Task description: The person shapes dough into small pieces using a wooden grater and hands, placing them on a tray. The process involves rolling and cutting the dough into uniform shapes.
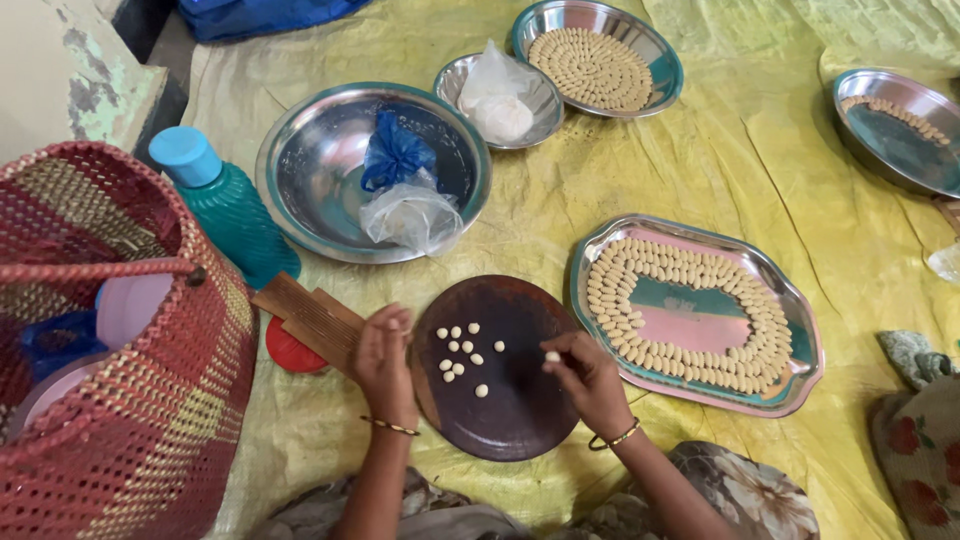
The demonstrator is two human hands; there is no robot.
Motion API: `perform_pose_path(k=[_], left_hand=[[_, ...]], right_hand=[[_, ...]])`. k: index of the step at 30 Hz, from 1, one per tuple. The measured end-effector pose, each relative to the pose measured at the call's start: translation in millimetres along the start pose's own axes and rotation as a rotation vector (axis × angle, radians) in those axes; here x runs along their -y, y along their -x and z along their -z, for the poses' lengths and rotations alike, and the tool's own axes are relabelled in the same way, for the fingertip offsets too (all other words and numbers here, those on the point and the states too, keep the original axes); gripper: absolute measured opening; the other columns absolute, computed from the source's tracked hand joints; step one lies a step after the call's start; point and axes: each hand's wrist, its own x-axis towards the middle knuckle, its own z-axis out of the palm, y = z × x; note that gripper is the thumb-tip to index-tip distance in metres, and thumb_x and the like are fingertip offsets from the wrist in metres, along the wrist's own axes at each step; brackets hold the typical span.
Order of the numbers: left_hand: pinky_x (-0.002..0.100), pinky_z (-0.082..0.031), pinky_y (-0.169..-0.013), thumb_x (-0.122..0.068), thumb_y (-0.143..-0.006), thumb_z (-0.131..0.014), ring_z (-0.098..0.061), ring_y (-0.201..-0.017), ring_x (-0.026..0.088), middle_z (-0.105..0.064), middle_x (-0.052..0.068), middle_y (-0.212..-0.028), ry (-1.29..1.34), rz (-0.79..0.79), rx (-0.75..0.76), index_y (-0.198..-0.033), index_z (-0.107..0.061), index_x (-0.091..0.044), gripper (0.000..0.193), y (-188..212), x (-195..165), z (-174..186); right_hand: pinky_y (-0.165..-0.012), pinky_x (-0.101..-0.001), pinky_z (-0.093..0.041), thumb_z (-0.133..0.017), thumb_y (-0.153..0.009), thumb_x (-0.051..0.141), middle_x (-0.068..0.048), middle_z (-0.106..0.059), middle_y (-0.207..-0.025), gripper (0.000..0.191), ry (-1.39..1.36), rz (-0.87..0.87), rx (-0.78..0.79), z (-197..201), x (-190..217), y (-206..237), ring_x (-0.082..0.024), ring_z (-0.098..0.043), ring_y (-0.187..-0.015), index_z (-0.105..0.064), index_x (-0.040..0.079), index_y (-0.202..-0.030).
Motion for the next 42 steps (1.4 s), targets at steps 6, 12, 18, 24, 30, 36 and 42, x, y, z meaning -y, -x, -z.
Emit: perform_pose_path(k=[6, 12, 18, 24, 30, 36, 42], left_hand=[[0.025, -0.051, -0.080, -0.013, -0.104, -0.060, -0.062, -0.093, 0.011, -0.068, 0.003, -0.103, 0.073, 0.046, -0.253, -0.113, -0.065, -0.003, 0.014, 12, -2, 31], [0.031, -0.051, -0.088, -0.018, -0.097, -0.080, -0.053, -0.102, 0.016, -0.051, 0.009, -0.114, -0.040, 0.056, -0.500, -0.125, -0.046, 0.002, 0.048, 22, 3, 36], [0.033, -0.049, -0.065, -0.026, -0.096, -0.073, -0.059, -0.086, 0.017, -0.063, 0.006, -0.102, 0.209, 0.671, -0.521, -0.112, -0.055, -0.005, 0.033, 13, -7, 34], [0.025, -0.052, -0.059, -0.015, -0.100, -0.064, -0.064, -0.067, 0.013, -0.070, 0.006, -0.082, 0.309, 0.505, -0.255, -0.099, -0.064, -0.002, 0.013, 20, -22, 29], [0.025, -0.051, -0.060, -0.009, -0.096, -0.067, -0.065, -0.070, 0.013, -0.071, 0.007, -0.086, 0.273, 0.566, -0.109, -0.103, -0.066, -0.005, 0.008, 75, -24, -1], [0.030, -0.059, -0.078, -0.002, -0.091, -0.070, -0.071, -0.085, 0.016, -0.073, 0.007, -0.094, 0.362, 0.488, 0.130, -0.100, -0.066, -0.003, 0.010, 131, -26, -33], [0.034, -0.057, -0.074, -0.006, -0.087, -0.073, -0.069, -0.081, 0.018, -0.076, 0.007, -0.092, 0.088, 0.633, 0.347, -0.114, -0.068, -0.003, 0.027, 156, -16, -49]], right_hand=[[-0.061, -0.0246, -0.048, -0.070, -0.099, 0.009, -0.002, -0.063, -0.072, 0.013, 0.039, -0.131, -0.038, -3, -16, 10, -0.008, -0.056, -0.066, -0.067, 0.002, -0.088], [-0.056, -0.0272, -0.047, -0.090, -0.074, 0.012, 0.001, -0.064, -0.071, 0.028, 0.056, -0.243, 0.052, 15, -25, 42, -0.010, -0.055, -0.062, -0.066, 0.000, -0.081], [-0.070, -0.0257, -0.053, -0.066, -0.096, 0.009, -0.002, -0.070, -0.084, 0.023, -0.090, -0.328, 0.045, 24, -23, 53, -0.009, -0.062, -0.076, -0.074, 0.005, -0.118], [-0.075, -0.0269, -0.056, -0.070, -0.088, 0.001, -0.005, -0.076, -0.096, 0.022, -0.524, -0.404, 0.044, 9, -20, 46, -0.012, -0.068, -0.083, -0.071, -0.001, -0.110], [-0.060, -0.0266, -0.046, -0.067, -0.103, 0.014, -0.015, -0.067, -0.085, 0.018, -0.627, -0.510, 0.044, 4, -9, 41, -0.017, -0.058, -0.070, -0.069, -0.004, -0.101], [-0.068, -0.0266, -0.052, -0.064, -0.096, 0.014, -0.006, -0.069, -0.102, 0.017, -0.900, -0.511, -0.008, -10, 13, 37, -0.012, -0.063, -0.080, -0.065, 0.006, -0.111], [-0.069, -0.0347, -0.051, -0.067, -0.096, 0.027, -0.010, -0.072, -0.090, 0.030, -0.671, -0.590, 0.180, -7, 30, 37, -0.020, -0.064, -0.076, -0.070, 0.001, -0.110]])
